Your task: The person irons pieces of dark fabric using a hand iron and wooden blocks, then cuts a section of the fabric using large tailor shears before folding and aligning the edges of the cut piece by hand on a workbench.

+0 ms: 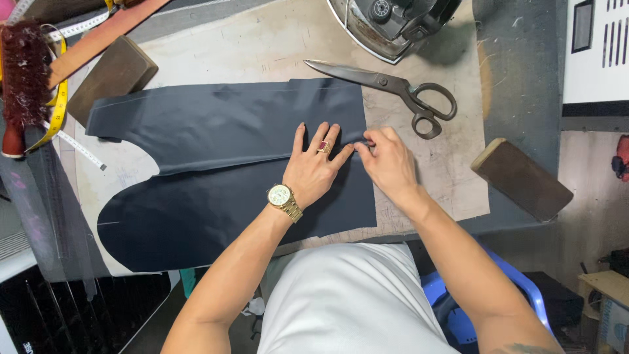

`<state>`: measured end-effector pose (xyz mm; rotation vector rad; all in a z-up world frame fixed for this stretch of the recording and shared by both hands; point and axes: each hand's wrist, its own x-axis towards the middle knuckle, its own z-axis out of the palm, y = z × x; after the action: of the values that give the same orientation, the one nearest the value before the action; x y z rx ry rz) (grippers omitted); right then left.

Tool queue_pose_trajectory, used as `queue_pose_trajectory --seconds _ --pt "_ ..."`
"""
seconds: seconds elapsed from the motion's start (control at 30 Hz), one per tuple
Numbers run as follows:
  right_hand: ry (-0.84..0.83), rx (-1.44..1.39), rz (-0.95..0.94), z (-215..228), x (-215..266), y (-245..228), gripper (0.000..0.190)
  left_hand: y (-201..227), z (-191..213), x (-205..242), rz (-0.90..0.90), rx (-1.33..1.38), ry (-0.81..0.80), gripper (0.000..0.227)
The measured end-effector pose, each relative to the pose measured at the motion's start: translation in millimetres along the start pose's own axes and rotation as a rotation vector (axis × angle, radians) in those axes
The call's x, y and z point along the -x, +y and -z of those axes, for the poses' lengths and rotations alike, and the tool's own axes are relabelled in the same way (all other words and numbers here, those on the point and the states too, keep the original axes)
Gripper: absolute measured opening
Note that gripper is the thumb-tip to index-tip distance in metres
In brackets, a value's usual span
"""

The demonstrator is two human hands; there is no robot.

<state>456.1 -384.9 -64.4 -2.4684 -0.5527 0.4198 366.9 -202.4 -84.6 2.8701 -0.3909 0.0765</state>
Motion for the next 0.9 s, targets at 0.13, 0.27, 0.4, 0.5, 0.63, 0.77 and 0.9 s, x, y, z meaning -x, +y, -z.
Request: queue_pose_trajectory --seconds 0.13,0.27,0.4,0.5,0.63,0.77,0.9 --pt "0.016 0.035 -0.12 -14.5 3.5 10.7 0.026 3.2 7.0 -0.4 -0.002 -0.002 -0.047 0.046" --pt "-0.049 0.048 -0.215 -5.3 -1.7 -2.1 0.03 3.2 6.8 -3.3 0.013 -0.003 -0.072 0.047" --pt "-0.036 0.023 -0.171 -5.2 2.0 6.0 0.025 6.4 6.7 -2.6 0.035 -0.007 -0.065 0.045" --pt "0.012 -0.019 -0.097 -6.7 3.7 21.1 0.017 8.5 8.1 -3.6 0.055 -0.007 -0.068 0.045" --pt "0.048 -0.029 -0.066 -13.1 2.5 30.3 0.023 9.5 11.6 -3.1 0.072 0.004 -0.004 0.045" --pt "0.01 0.035 -0.152 -13.3 2.2 14.9 0.03 8.0 -3.6 3.4 0.075 0.005 0.06 0.046" --pt "-0.008 -0.048 -0.185 -19.1 -0.1 30.7 0.022 7.1 -3.5 3.9 0.095 -0.007 0.006 0.046"
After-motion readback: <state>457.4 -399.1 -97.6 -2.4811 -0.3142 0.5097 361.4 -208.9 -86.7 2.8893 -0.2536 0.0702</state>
